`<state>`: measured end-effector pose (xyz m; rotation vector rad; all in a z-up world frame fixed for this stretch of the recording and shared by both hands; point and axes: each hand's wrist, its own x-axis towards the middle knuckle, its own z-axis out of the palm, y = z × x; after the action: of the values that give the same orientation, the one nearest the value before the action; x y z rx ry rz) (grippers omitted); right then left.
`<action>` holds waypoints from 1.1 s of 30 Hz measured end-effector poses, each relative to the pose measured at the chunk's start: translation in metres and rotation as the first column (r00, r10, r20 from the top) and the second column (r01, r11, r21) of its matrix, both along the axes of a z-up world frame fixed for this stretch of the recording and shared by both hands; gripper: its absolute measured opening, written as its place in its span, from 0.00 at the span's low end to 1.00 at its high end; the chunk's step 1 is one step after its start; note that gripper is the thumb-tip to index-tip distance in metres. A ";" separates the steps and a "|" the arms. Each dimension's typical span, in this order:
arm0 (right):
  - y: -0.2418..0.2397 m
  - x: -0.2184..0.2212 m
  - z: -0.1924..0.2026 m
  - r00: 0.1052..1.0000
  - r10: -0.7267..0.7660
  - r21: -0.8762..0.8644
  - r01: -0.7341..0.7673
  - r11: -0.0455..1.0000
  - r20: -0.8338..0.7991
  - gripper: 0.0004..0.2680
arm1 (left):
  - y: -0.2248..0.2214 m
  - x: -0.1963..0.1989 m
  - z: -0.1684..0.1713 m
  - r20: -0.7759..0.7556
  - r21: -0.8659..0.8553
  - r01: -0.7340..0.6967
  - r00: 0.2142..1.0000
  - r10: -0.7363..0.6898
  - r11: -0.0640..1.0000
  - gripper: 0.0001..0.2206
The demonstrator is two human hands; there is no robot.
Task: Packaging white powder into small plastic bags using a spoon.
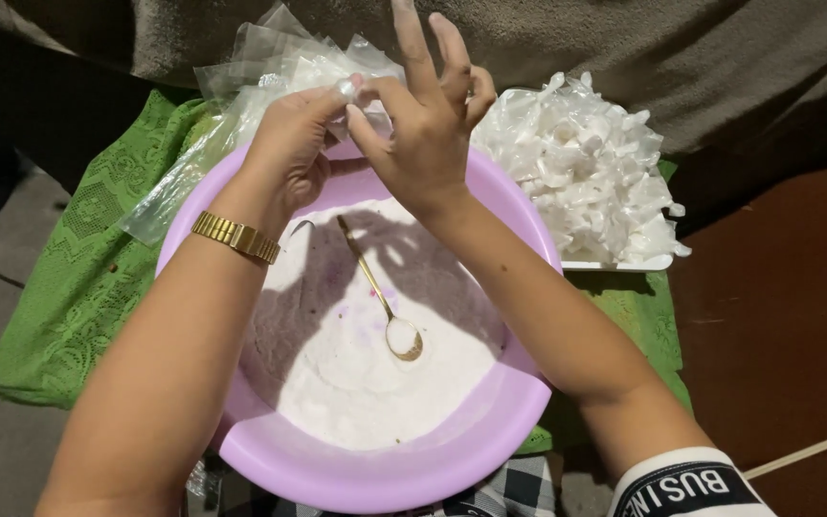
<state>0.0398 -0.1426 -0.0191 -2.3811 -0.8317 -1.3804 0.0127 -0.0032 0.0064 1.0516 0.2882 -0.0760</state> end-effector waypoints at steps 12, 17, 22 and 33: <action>-0.013 0.023 0.006 0.749 0.351 0.554 0.025 0.832 -0.561 0.07 | 0.014 0.025 -0.039 0.517 0.657 -0.307 0.848 -0.116 0.689 0.05; -0.018 0.024 0.006 0.686 0.343 0.520 0.060 0.852 -0.641 0.03 | 0.020 0.006 -0.018 0.378 0.605 -0.037 0.893 -0.246 0.795 0.05; -0.020 0.012 0.011 0.764 0.272 0.429 0.007 0.903 -0.585 0.04 | 0.024 0.011 -0.021 0.312 0.500 0.017 0.929 -0.198 0.866 0.06; -0.022 0.037 -0.007 0.484 0.598 0.666 -0.042 0.745 -0.639 0.06 | 0.016 0.022 -0.038 0.606 0.770 -0.436 0.728 -0.320 0.465 0.04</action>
<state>0.0765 -0.1643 -0.0256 -1.8470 -0.4462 -0.1389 0.0347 0.0129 -0.0321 2.0612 -0.4185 0.6371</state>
